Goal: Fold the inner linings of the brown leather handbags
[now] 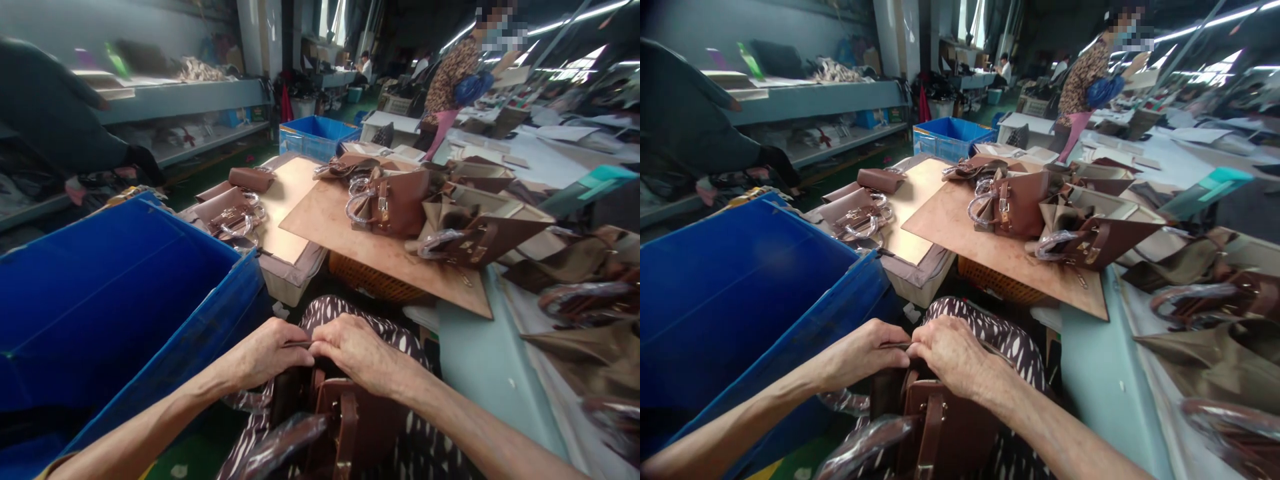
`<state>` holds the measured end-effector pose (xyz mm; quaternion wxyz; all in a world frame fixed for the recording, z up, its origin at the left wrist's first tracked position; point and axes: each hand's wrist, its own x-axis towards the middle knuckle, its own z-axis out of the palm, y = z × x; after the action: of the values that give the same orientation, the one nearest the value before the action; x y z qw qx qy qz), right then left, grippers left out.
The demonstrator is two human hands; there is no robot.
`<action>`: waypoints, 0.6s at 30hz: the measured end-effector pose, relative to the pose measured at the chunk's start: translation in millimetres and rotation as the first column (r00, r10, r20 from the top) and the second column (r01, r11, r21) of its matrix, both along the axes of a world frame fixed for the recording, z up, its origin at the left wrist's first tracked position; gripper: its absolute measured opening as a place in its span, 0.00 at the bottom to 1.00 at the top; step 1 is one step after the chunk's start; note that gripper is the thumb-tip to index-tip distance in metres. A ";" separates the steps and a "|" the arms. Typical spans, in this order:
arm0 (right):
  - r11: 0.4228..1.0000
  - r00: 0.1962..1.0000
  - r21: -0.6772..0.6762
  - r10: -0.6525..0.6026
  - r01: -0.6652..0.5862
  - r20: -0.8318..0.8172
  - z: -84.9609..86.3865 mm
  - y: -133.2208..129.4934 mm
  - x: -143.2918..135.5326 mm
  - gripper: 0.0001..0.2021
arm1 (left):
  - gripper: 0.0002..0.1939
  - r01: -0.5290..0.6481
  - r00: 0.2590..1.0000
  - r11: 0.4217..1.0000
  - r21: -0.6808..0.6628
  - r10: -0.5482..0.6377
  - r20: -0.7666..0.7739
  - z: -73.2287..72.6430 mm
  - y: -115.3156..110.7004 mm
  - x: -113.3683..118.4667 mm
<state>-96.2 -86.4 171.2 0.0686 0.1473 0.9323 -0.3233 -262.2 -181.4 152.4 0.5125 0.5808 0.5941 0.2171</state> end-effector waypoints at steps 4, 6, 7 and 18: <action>0.982 0.970 -0.058 -0.170 0.182 0.177 6.5 14.7 23.9 0.11 | 0.16 0.053 0.997 0.998 -0.021 -0.054 -0.059 -3.4 2.6 -3.8; 0.968 0.946 -0.065 -0.221 0.243 0.238 9.8 19.4 41.3 0.12 | 0.14 0.072 0.996 0.997 -0.034 -0.074 -0.044 -4.4 1.3 -7.1; 0.958 0.937 -0.080 -0.250 0.277 0.245 10.6 20.1 49.3 0.12 | 0.14 0.083 0.996 0.996 -0.028 -0.084 -0.033 -4.4 0.5 -8.5; 0.901 0.906 -0.181 -0.347 0.394 0.244 4.9 11.2 47.3 0.15 | 0.07 0.188 0.977 0.977 -0.104 -0.197 -0.079 24.0 -6.5 -18.9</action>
<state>-48.9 -75.1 176.2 0.1177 0.3465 0.8319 -0.4172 -281.1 -187.8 176.5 0.5316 0.6194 0.5668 0.1118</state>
